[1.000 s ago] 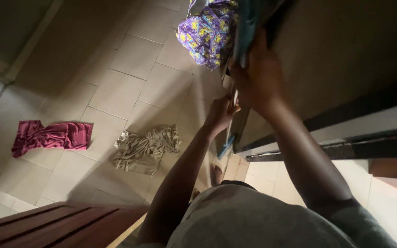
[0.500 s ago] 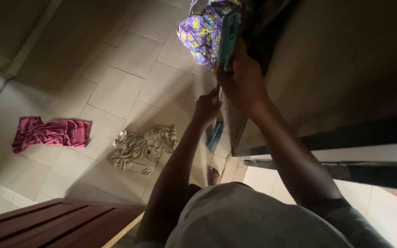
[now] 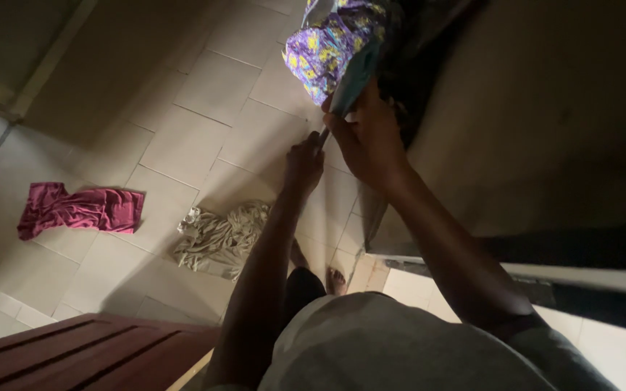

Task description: Assemble a floor cleaning mop and adjust cleaning cloths.

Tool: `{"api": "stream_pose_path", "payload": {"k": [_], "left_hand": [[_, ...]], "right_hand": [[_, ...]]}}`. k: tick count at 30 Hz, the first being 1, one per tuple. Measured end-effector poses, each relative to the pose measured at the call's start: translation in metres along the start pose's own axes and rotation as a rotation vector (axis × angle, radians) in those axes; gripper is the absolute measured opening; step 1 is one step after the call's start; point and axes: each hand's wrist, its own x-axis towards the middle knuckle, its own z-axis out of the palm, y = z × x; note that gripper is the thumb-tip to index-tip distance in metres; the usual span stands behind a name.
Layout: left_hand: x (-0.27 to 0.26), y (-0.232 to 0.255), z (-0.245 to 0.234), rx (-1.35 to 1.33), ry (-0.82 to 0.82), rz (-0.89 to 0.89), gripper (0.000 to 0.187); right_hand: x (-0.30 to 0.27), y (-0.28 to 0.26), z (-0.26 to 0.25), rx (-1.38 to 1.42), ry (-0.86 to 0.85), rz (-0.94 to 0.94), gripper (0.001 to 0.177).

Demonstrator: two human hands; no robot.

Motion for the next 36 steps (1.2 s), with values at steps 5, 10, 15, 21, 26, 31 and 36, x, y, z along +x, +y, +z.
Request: {"api": "stream_pose_path", "payload": {"k": [5,10,15,21,26,31,36], "left_hand": [[0.019,0.010,-0.021,0.060,0.022,0.000,0.016],[0.042,0.029,-0.045,0.039,-0.022,0.072,0.026],[0.067,0.028,-0.059,-0.013,-0.107,0.188,0.040],[0.087,-0.012,-0.017,-0.320,-0.175,0.081,0.031],[0.107,-0.054,0.004,-0.231,-0.181,0.054,0.026],[0.124,-0.073,-0.038,-0.180,-0.144,0.039,0.022],[0.140,-0.105,-0.073,0.069,-0.138,0.036,0.021]], "right_hand": [[0.016,0.013,-0.006,-0.012,0.008,-0.014,0.046],[0.044,0.002,-0.031,0.156,-0.009,0.096,0.040],[0.074,-0.006,-0.030,0.210,-0.174,-0.103,0.038],[0.121,-0.005,0.003,-0.352,-0.177,-0.205,0.043],[0.143,0.033,0.031,-0.419,-0.227,-0.060,0.034],[0.161,0.038,0.048,-0.212,-0.313,0.007,0.018],[0.181,0.042,0.068,0.128,-0.324,-0.041,0.026]]}}
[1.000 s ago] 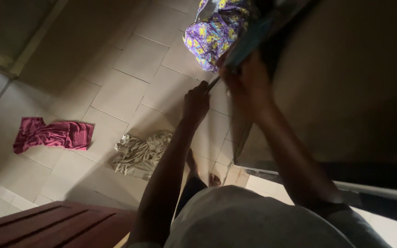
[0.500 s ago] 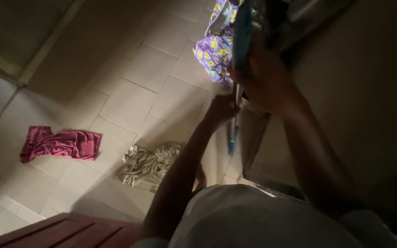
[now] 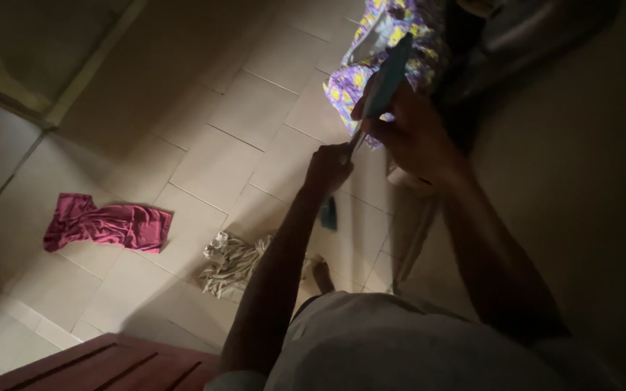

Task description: Assemble a floor cleaning mop and adjust cleaning cloths.

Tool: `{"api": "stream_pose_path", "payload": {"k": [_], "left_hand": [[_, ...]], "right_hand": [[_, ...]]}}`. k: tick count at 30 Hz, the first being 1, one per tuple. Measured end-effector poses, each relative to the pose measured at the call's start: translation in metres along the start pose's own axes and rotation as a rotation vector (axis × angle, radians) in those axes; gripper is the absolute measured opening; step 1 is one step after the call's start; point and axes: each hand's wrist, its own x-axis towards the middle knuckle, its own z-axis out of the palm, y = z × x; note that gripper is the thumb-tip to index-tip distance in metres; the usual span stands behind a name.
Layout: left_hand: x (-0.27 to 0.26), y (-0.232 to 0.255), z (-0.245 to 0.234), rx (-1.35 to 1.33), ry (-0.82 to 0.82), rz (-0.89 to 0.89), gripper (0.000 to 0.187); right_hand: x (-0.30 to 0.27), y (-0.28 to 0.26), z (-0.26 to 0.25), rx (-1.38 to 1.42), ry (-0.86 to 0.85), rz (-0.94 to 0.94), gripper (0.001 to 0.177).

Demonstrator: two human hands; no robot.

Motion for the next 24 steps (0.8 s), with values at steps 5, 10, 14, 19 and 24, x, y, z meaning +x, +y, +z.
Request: {"api": "stream_pose_path", "payload": {"k": [5,10,14,19,24], "left_hand": [[0.002,-0.026,-0.037,0.010,0.012,-0.060,0.020],[0.000,-0.049,-0.050,0.109,0.048,-0.056,0.017],[0.001,-0.045,-0.067,0.107,0.105,-0.001,0.019],[0.009,-0.034,-0.072,0.066,0.155,0.048,0.024],[0.029,-0.019,-0.054,-0.010,0.131,0.039,0.030]], "right_hand": [[0.028,0.012,0.021,0.044,0.012,0.020,0.026],[0.039,0.019,0.028,-0.160,-0.003,-0.041,0.016],[0.046,0.007,0.022,0.128,-0.015,-0.008,0.028],[0.059,-0.017,0.008,0.266,-0.007,0.014,0.038],[0.075,-0.028,-0.015,-0.096,-0.120,-0.101,0.024]]}}
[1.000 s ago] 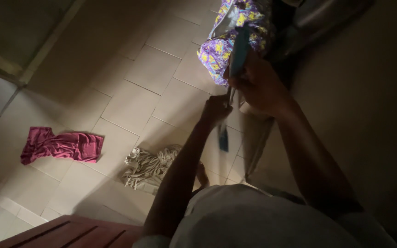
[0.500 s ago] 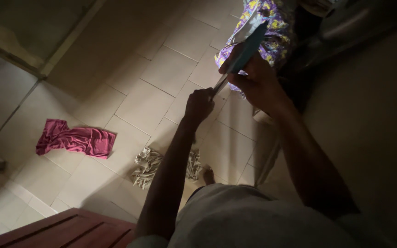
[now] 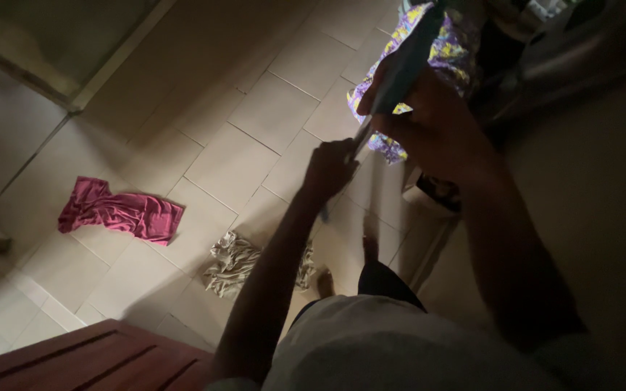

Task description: Assemble a floor cleaning mop and adjust cleaning cloths.

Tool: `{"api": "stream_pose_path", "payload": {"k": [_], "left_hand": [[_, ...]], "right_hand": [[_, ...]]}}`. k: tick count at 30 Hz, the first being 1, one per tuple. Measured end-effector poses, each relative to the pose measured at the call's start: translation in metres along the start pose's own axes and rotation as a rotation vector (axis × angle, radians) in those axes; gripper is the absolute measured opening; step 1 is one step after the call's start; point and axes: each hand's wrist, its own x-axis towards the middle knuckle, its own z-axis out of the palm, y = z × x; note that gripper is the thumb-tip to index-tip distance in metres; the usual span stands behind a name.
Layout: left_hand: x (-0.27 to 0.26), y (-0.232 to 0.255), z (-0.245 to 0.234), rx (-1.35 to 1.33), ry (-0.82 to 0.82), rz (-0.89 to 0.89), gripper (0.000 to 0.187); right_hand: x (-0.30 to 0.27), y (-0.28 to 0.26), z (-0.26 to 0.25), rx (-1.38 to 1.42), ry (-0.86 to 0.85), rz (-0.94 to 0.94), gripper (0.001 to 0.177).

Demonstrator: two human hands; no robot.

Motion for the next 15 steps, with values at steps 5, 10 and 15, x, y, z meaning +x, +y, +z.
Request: {"api": "stream_pose_path", "payload": {"k": [5,10,15], "left_hand": [[0.019,0.011,0.031,-0.148,0.062,-0.041,0.030],[0.050,0.020,0.043,-0.335,0.050,-0.184,0.025],[0.073,0.011,0.053,-0.404,0.063,-0.414,0.020]], "right_hand": [[0.022,0.008,-0.014,-0.090,-0.044,0.060,0.022],[0.049,0.045,-0.025,-0.159,-0.133,0.051,0.039],[0.065,0.091,-0.030,-0.117,-0.190,0.097,0.027]]}}
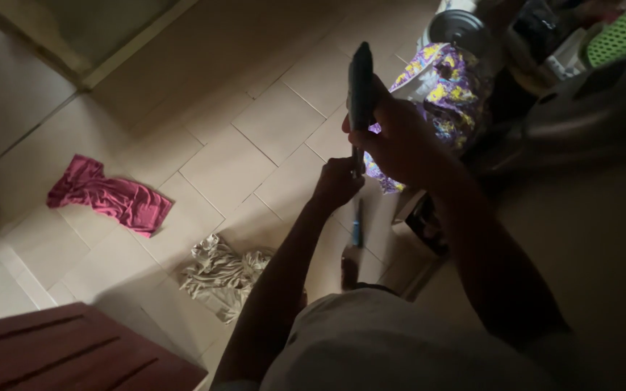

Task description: Assemble a floor cleaning mop and adjust cleaning cloths.

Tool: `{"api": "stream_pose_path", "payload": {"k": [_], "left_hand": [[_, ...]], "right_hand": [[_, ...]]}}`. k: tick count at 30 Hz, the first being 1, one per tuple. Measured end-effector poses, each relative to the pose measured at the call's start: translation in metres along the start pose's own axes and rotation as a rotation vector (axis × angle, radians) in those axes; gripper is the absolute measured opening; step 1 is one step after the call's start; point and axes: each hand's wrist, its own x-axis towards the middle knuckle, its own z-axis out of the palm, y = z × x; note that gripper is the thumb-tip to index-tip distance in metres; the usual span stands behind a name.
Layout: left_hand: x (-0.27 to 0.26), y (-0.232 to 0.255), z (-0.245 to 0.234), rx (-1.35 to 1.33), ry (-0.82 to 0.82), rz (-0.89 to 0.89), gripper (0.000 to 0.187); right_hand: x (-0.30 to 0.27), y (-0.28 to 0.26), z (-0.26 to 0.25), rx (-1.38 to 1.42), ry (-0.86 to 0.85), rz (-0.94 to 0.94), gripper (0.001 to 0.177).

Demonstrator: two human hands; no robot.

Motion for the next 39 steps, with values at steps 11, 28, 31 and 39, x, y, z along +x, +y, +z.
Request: {"api": "stream_pose_path", "payload": {"k": [11,28,31,39], "left_hand": [[0.019,-0.031,-0.054,0.323,0.142,0.027,0.018],[0.046,0.001,-0.054,0.446,0.276,0.129,0.017],[0.053,0.013,-0.050,0.405,0.251,0.089,0.017],[0.092,0.013,-0.041,0.142,0.147,0.029,0.027]], "right_hand": [[0.029,0.041,0.012,0.402,-0.025,-0.145,0.029],[0.049,0.047,-0.037,0.431,-0.065,-0.226,0.032],[0.058,0.032,-0.046,0.429,-0.050,-0.260,0.034],[0.101,0.023,-0.051,0.139,-0.105,-0.196,0.030]]}}
